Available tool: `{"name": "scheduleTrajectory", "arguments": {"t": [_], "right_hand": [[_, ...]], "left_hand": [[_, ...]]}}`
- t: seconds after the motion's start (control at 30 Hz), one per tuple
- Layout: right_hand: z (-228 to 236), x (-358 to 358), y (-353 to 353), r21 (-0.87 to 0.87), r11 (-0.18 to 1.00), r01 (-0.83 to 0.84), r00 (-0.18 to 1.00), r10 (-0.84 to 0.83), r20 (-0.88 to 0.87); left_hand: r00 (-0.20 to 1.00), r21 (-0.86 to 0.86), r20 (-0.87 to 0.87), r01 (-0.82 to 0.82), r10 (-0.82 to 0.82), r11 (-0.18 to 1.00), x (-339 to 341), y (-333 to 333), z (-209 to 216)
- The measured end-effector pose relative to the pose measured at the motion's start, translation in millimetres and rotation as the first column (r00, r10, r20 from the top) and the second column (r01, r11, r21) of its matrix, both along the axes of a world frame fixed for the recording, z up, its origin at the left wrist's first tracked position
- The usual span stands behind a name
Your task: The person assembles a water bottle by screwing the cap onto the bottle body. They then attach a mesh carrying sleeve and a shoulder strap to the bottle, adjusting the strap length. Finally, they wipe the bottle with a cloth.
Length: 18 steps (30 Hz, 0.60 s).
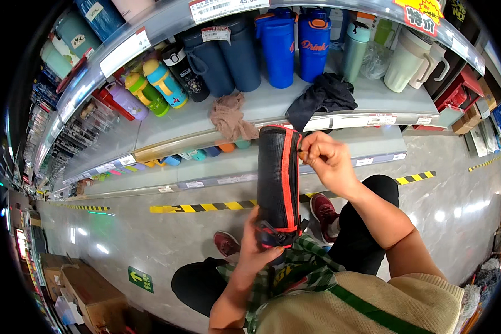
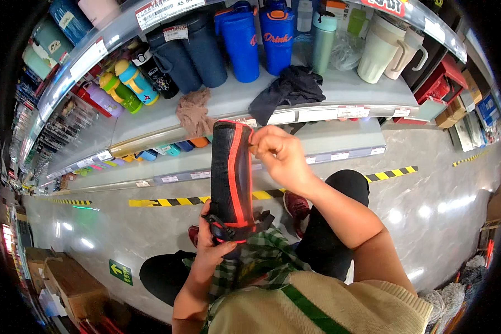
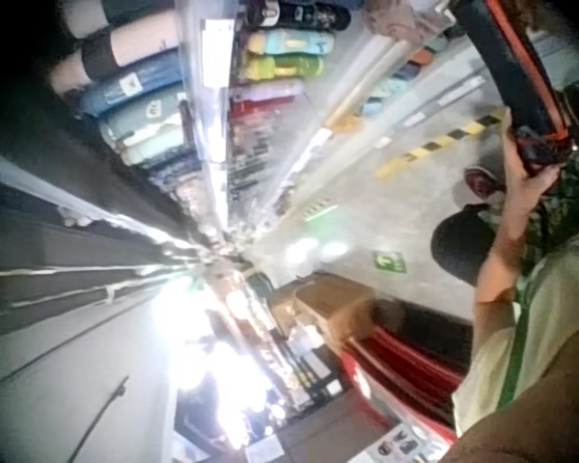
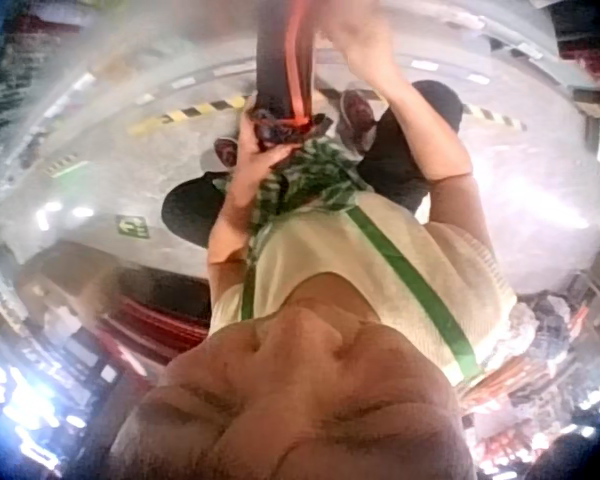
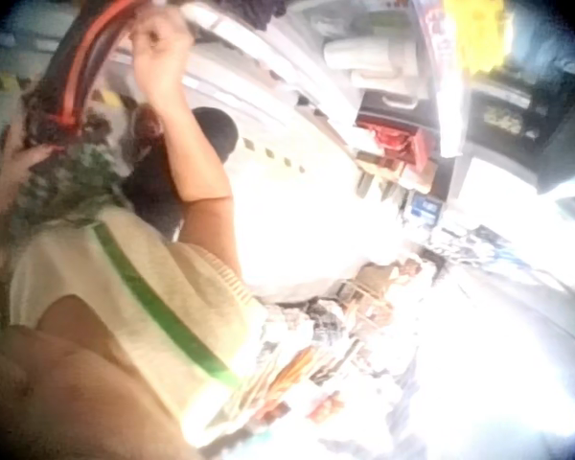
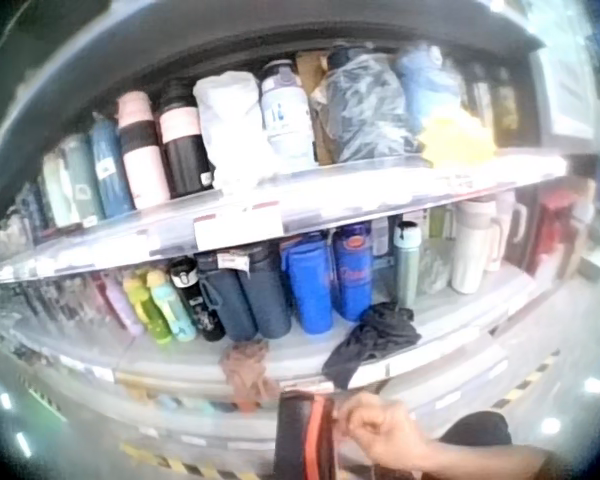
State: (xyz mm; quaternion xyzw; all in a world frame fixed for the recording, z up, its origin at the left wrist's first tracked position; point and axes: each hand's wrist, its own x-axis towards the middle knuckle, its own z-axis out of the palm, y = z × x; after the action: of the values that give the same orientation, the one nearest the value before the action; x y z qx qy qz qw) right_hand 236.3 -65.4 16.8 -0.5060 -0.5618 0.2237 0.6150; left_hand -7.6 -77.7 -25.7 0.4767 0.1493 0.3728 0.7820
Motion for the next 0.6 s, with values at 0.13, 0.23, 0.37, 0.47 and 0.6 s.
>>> {"name": "scheduleTrajectory", "arguments": {"t": [0.13,0.23,0.37,0.47,0.6], "right_hand": [[0.3,-13.7,-9.9,0.087,0.978,-0.190,0.925,0.148,0.351],[-9.0,-40.5,-25.2,0.028,0.904,-0.427,0.792,0.358,0.494],[-15.2,-62.7,-53.9,-0.096,0.708,-0.699,0.555,0.623,0.552],[-11.7,-57.8,-50.0,-0.014,0.758,-0.652,0.637,0.557,0.533],[-5.3,-22.3,-27.9,-0.145,0.965,-0.218,0.972,0.202,-0.117]], "left_hand": [[0.998,-0.050,-0.004,-0.055,0.055,0.997,5.8,4.7,1.2],[0.981,-0.194,-0.001,-0.193,0.196,0.962,4.9,14.4,-3.7],[0.947,-0.264,0.037,-0.298,0.318,0.918,0.9,38.6,-10.8],[0.945,-0.332,0.104,-0.260,0.310,0.906,-9.1,42.1,-5.3],[0.969,-0.296,0.218,-0.051,0.119,0.954,-11.4,34.2,5.2]]}}
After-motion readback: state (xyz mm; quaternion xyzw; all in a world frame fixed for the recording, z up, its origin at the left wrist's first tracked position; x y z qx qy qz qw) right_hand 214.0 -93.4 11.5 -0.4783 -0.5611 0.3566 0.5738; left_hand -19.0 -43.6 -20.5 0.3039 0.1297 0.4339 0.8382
